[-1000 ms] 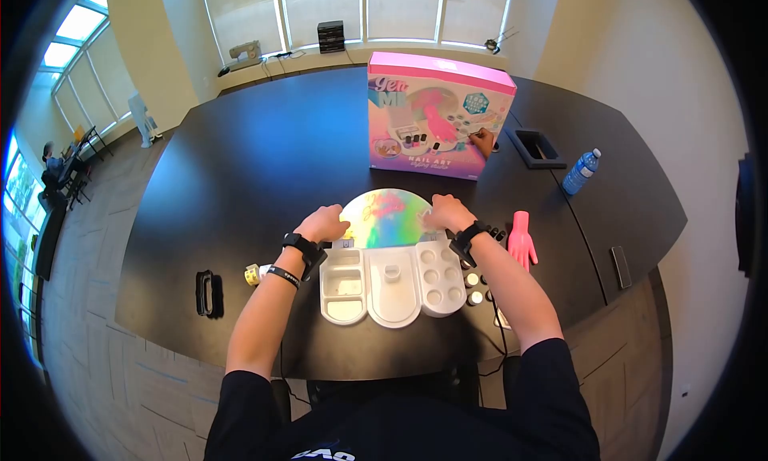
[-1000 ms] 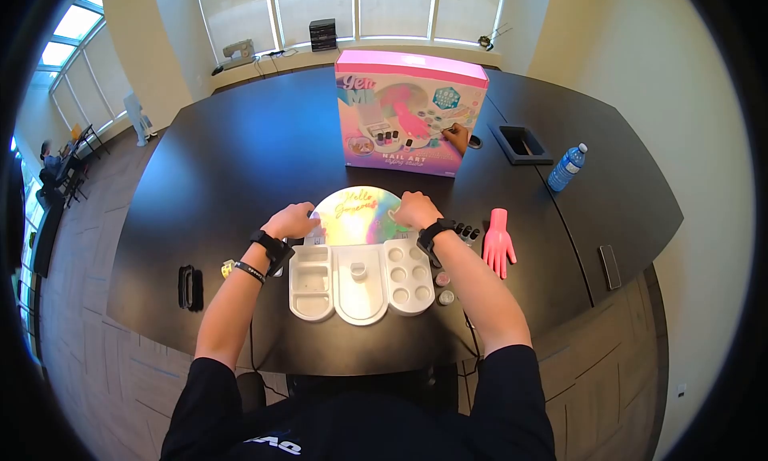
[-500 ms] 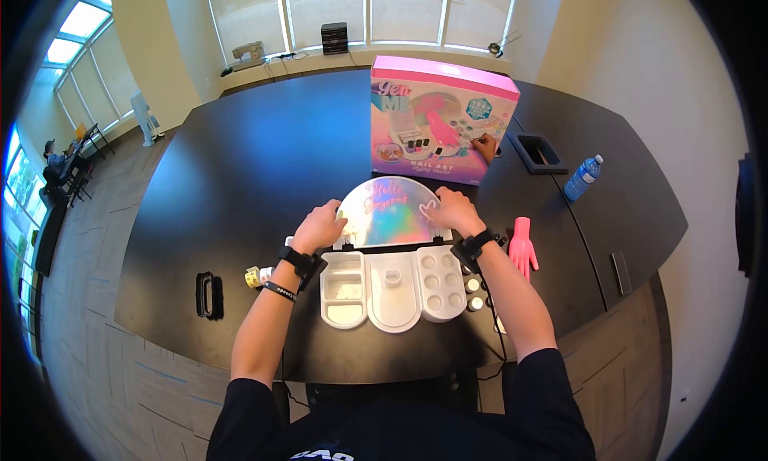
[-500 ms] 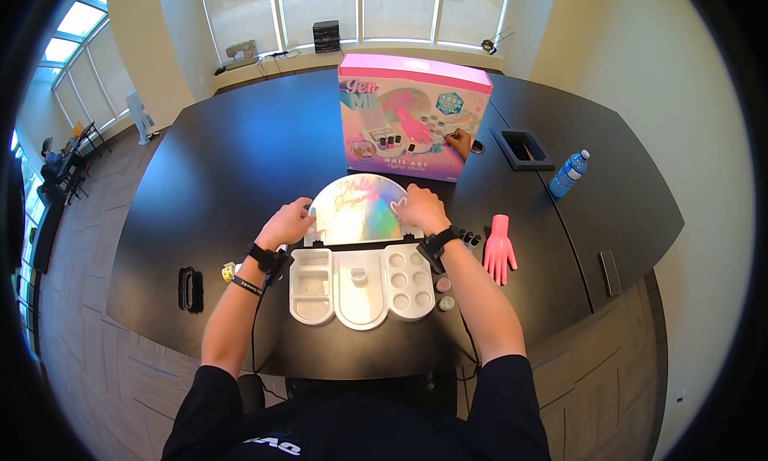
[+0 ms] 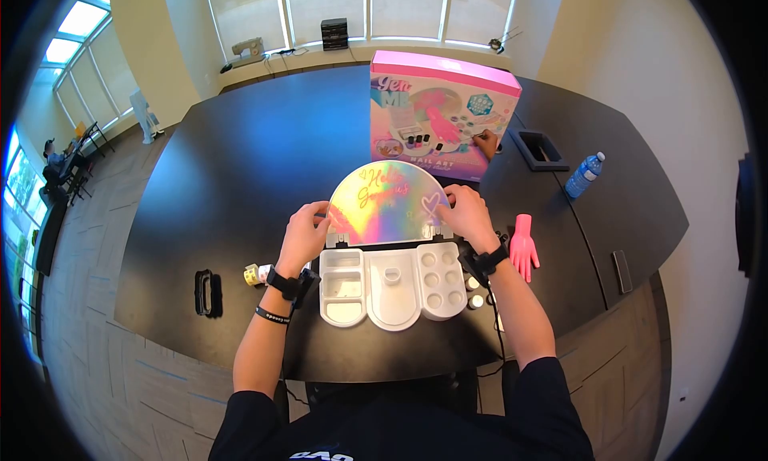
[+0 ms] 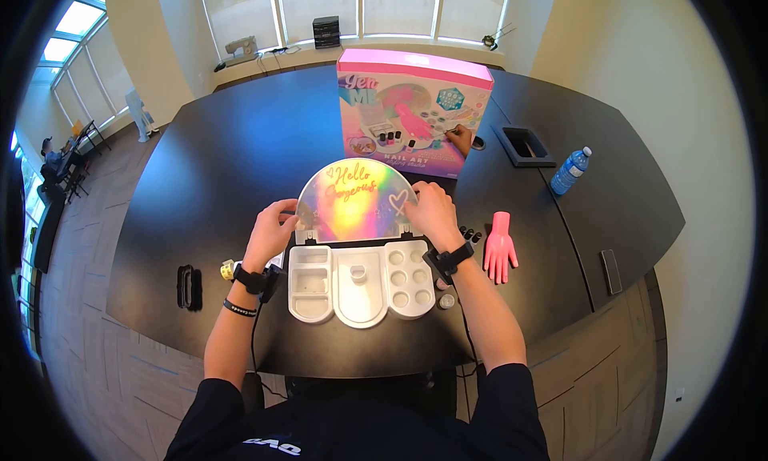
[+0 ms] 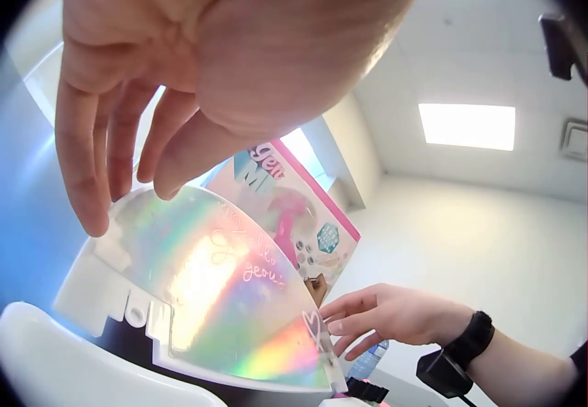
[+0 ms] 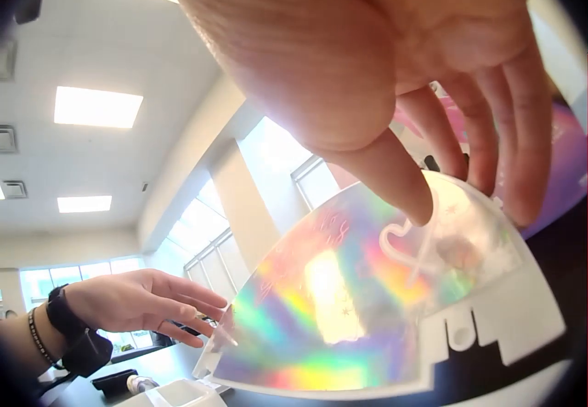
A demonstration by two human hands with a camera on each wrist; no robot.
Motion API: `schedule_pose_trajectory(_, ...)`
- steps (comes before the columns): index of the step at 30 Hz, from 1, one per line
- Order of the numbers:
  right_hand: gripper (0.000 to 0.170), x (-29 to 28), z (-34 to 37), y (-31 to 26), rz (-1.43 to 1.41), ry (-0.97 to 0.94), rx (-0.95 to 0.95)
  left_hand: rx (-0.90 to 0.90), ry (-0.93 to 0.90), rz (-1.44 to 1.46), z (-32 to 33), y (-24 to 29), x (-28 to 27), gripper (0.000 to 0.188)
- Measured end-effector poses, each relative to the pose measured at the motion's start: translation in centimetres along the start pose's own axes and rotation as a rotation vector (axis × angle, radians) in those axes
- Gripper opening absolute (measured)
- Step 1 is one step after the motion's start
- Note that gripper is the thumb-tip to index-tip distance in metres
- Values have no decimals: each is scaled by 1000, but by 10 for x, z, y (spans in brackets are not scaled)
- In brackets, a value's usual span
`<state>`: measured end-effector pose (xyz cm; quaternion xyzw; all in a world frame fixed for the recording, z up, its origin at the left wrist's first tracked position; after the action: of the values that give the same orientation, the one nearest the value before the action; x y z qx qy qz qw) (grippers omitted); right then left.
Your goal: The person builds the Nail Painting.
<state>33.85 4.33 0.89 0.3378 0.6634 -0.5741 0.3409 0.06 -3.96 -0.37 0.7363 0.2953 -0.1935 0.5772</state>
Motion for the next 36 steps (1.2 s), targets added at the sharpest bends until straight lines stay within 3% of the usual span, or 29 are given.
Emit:
schedule_pose_trajectory(12, 32, 2, 23, 11, -208, 23, -40, 10, -11, 71, 18, -5, -2, 35)
schedule_pose_trajectory(36, 20, -5, 50, 14, -269, 6, -67, -6, 8, 251, 48, -3, -1, 29)
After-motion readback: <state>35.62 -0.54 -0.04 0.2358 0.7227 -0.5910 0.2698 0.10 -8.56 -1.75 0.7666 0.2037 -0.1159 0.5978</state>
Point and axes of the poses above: each hand's wrist, its own z-axis away from the middle knuckle, its own x-axis out of the palm, y = z × x, the point moved 2 cm from there along -z, towards the middle knuckle, and after that the axes turned 5 degrees about x, right-handed, at the moved point
